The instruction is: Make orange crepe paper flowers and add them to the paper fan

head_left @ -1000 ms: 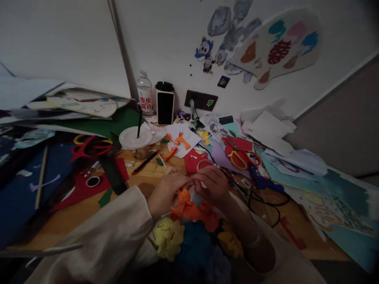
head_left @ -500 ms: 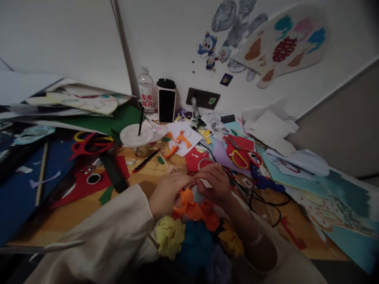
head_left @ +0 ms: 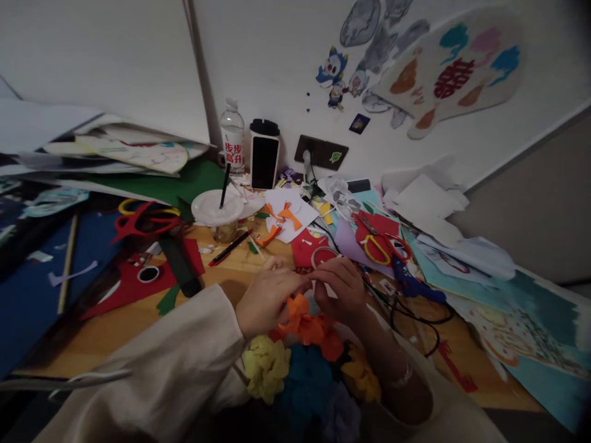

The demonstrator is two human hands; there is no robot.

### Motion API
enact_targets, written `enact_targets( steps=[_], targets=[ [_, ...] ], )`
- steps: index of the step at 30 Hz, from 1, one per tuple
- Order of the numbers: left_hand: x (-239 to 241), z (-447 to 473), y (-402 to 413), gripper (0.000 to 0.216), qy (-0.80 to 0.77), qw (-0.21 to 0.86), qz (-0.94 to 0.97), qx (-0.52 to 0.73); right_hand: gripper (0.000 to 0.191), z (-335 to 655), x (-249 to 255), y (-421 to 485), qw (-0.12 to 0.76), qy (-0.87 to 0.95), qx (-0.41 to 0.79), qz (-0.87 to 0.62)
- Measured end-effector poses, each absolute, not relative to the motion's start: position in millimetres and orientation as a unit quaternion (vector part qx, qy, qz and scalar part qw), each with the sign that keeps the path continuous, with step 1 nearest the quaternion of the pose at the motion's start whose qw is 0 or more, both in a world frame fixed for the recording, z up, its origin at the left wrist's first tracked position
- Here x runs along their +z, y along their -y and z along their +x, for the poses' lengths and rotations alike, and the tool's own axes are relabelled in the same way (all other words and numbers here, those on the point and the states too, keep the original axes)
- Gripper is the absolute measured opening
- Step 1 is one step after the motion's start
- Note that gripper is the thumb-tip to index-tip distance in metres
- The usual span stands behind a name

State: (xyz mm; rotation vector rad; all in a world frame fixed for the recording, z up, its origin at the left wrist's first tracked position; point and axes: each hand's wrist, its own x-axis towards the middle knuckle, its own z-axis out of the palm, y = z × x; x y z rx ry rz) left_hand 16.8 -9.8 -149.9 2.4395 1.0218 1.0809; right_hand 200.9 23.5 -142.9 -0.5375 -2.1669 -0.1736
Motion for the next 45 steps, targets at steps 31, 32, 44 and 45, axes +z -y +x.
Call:
enact_targets(
  steps=[31, 32, 44, 45],
  targets=[
    [-142.7, 17.2, 11.1, 0.019, -0.333, 0.087, 0.851, 0.397, 0.018, 198.3, -133.6, -20.3, 0.463, 0.856, -0.011, -0.228],
    [-142.8, 17.0, 11.0, 0.018, -0.33, 0.08, 0.851, 0.4, 0.018, 198.2, -132.6, -19.5, 0.463, 0.855, 0.0, -0.232],
    [-143.5, 18.5, 13.2, 0.02, -0.314, 0.091, 0.845, 0.423, 0.013, 201.1, -124.6, -16.7, 0.451, 0.847, 0.108, -0.26],
    [-144.2, 18.8, 13.2, 0.021, -0.314, 0.089, 0.846, 0.422, 0.013, 200.3, -125.1, -16.7, 0.452, 0.846, 0.104, -0.263]
  ],
)
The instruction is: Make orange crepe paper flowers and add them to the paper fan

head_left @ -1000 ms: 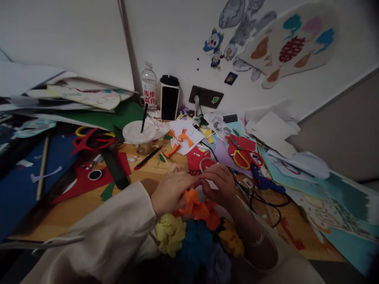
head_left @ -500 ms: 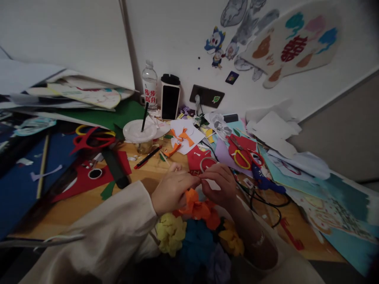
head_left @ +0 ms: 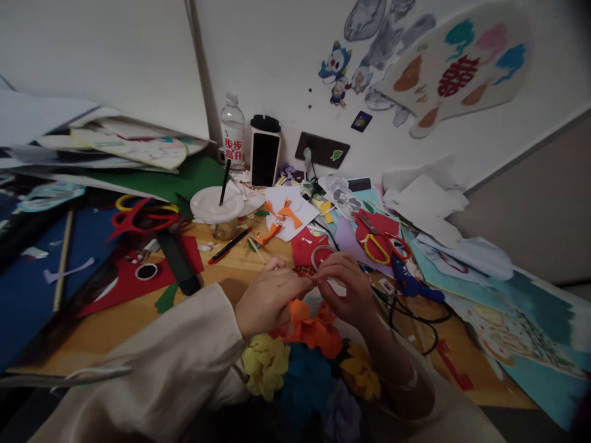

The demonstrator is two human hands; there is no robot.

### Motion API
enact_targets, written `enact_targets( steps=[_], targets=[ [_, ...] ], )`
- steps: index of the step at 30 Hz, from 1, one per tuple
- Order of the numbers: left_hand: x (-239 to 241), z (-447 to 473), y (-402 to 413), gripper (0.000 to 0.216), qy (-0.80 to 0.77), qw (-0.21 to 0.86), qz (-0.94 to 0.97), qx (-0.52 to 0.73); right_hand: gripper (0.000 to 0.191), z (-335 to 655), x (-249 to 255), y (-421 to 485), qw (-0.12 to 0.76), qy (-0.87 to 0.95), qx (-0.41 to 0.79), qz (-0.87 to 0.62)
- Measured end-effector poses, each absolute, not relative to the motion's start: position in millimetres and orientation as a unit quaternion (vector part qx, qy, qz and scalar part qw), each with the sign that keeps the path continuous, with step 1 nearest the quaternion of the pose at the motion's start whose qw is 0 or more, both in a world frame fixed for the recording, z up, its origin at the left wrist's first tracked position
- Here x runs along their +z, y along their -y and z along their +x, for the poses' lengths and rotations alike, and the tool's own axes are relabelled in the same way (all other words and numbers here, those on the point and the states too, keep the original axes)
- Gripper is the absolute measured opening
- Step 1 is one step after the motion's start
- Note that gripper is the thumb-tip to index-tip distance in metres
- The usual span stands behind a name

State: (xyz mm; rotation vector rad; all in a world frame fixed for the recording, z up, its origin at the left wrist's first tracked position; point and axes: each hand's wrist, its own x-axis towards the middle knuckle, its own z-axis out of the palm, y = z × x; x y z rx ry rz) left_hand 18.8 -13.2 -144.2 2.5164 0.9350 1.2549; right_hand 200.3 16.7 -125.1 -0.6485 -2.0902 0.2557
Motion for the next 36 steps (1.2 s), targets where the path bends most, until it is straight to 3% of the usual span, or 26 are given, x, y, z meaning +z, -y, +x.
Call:
enact_targets(
  steps=[10, 13, 17, 20, 24, 30, 36],
  targets=[
    [-149.1, 19.9, 12.9, 0.011, -0.294, 0.084, 0.817, 0.489, 0.011, 211.1, -130.8, -32.3, 0.405, 0.83, 0.073, -0.377],
    [-151.1, 21.0, 14.0, 0.006, -0.266, 0.076, 0.808, 0.52, 0.018, 219.2, -132.8, -40.8, 0.352, 0.832, 0.083, -0.42],
    [-149.6, 21.1, 17.2, 0.003, -0.28, 0.065, 0.8, 0.527, 0.024, 222.1, -131.0, -37.9, 0.365, 0.825, 0.104, -0.419],
    [-145.3, 20.0, 19.3, 0.004, -0.273, 0.073, 0.807, 0.519, 0.018, 220.1, -125.3, -27.2, 0.383, 0.822, 0.23, -0.353],
    [-139.1, 19.5, 20.3, 0.007, -0.245, 0.105, 0.836, 0.479, 0.036, 216.2, -121.8, -16.5, 0.336, 0.816, 0.429, -0.194],
    [-146.3, 17.7, 17.5, 0.006, -0.251, -0.008, 0.833, 0.494, 0.007, 213.2, -124.1, -16.0, 0.353, 0.797, 0.46, -0.168],
    [-146.7, 13.6, 18.2, 0.015, -0.266, -0.031, 0.838, 0.475, 0.007, 214.3, -118.8, -13.8, 0.357, 0.804, 0.422, -0.219]
  ],
)
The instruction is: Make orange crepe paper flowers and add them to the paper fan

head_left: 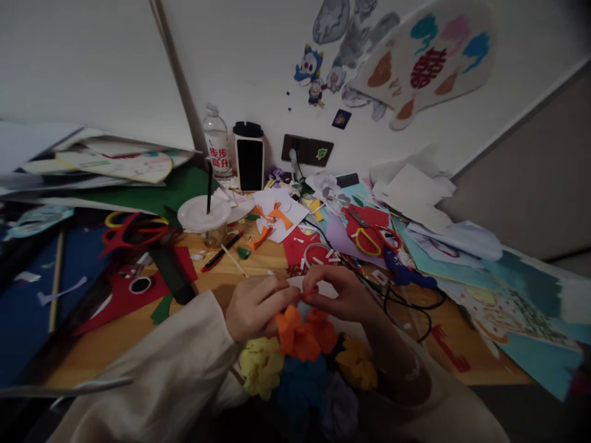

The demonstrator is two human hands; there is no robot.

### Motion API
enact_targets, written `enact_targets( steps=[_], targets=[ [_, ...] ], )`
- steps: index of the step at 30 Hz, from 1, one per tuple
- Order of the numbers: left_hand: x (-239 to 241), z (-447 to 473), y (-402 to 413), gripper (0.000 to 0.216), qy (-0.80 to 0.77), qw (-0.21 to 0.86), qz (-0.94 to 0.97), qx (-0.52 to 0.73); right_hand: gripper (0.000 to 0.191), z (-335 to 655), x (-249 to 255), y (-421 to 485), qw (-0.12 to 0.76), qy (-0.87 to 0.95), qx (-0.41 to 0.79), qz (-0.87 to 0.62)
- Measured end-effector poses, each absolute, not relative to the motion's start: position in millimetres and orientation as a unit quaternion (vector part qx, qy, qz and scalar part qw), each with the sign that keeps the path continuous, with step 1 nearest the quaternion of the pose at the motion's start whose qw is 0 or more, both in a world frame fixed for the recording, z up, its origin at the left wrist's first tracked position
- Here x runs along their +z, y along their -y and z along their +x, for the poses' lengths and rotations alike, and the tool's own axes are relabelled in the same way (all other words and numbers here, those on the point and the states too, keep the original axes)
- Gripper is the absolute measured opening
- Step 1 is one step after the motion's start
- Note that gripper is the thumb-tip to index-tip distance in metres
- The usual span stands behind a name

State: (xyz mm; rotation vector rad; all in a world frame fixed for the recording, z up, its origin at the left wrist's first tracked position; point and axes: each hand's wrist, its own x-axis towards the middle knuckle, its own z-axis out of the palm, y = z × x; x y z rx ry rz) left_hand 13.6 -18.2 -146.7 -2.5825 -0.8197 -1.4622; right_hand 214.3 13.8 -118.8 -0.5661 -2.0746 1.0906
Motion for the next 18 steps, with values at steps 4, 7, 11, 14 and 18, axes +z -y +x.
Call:
enact_targets(
  steps=[4, 7, 11, 14, 18],
  targets=[
    [-145.9, 12.9, 18.4, 0.022, 0.247, -0.003, -0.843, -0.477, 0.008, 213.0, -119.9, -14.3, 0.408, 0.789, 0.389, -0.242],
    [-145.8, 12.5, 19.8, 0.026, 0.256, 0.008, -0.84, -0.478, 0.009, 211.0, -120.8, -13.7, 0.449, 0.781, 0.351, -0.255],
    [-144.5, 11.1, 21.4, 0.03, 0.272, 0.005, -0.841, -0.467, 0.008, 211.0, -120.6, -12.4, 0.467, 0.777, 0.333, -0.262],
    [-145.6, 9.7, 19.5, 0.031, 0.279, -0.011, -0.841, -0.463, 0.006, 213.3, -121.1, -12.8, 0.44, 0.768, 0.373, -0.277],
    [-146.6, 11.6, 17.9, 0.034, 0.285, -0.019, -0.83, -0.479, 0.007, 215.5, -120.8, -13.6, 0.417, 0.761, 0.415, -0.273]
  ],
)
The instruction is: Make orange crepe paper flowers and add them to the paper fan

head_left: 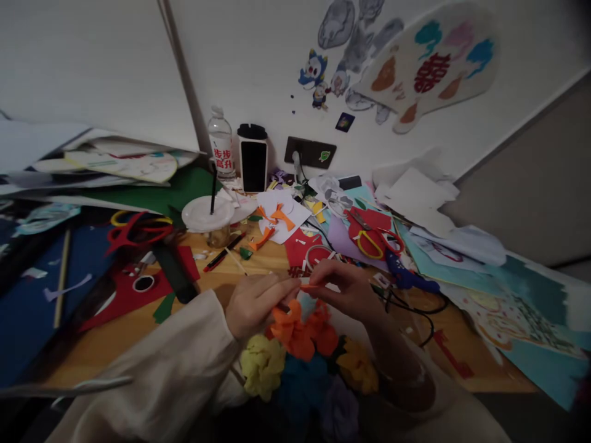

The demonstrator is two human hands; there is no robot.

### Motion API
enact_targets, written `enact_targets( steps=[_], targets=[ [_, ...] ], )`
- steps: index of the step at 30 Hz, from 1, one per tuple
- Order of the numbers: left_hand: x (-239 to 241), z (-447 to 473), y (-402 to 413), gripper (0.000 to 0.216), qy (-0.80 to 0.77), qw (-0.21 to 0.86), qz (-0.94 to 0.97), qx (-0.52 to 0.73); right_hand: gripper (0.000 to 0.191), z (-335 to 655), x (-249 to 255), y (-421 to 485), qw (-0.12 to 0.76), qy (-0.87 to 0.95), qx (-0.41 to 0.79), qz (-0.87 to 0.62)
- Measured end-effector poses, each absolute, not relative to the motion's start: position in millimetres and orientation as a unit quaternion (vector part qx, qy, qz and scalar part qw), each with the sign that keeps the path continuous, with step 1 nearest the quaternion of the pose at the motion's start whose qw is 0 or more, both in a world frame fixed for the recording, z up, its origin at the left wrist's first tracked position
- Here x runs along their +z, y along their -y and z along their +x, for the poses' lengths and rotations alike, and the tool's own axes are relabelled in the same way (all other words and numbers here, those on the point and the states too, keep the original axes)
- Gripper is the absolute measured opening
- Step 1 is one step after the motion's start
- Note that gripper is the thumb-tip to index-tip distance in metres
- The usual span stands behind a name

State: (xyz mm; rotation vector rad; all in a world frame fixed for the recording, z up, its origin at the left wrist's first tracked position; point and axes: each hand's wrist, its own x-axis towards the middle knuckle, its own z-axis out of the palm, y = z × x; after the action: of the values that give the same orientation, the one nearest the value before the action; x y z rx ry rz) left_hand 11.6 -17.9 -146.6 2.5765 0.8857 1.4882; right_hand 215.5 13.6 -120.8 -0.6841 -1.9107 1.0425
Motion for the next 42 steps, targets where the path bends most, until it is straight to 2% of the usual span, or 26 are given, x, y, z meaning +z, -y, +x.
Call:
enact_targets(
  steps=[4, 11, 17, 22, 27, 34, 42],
  targets=[
    [-142.5, 17.3, 21.2, 0.018, -0.321, 0.029, 0.808, 0.493, 0.006, 215.5, -118.4, -13.6, 0.408, 0.776, 0.414, -0.245],
    [-140.9, 19.0, 24.5, 0.02, -0.32, 0.059, 0.802, 0.501, 0.004, 213.2, -121.8, -14.2, 0.451, 0.773, 0.369, -0.249],
    [-144.1, 19.0, 27.0, 0.018, -0.332, 0.065, 0.798, 0.499, 0.005, 212.0, -124.1, -13.8, 0.456, 0.762, 0.385, -0.25],
    [-150.6, 20.7, 19.7, 0.015, -0.318, 0.076, 0.757, 0.565, 0.007, 214.8, -107.2, -16.7, 0.459, 0.77, 0.39, -0.212],
    [-150.6, 9.9, 9.9, 0.034, -0.263, 0.073, 0.749, 0.604, 0.019, 207.1, -71.8, -14.5, 0.475, 0.741, 0.378, -0.288],
    [-147.1, 2.2, 13.3, 0.033, -0.247, 0.038, 0.849, 0.465, 0.017, 189.4, -40.7, 0.9, 0.356, 0.817, 0.361, -0.273],
    [-138.2, 8.9, 7.9, 0.023, -0.184, -0.051, 0.87, 0.455, 0.02, 195.3, -33.4, 8.2, 0.294, 0.858, 0.372, -0.197]
  ],
)
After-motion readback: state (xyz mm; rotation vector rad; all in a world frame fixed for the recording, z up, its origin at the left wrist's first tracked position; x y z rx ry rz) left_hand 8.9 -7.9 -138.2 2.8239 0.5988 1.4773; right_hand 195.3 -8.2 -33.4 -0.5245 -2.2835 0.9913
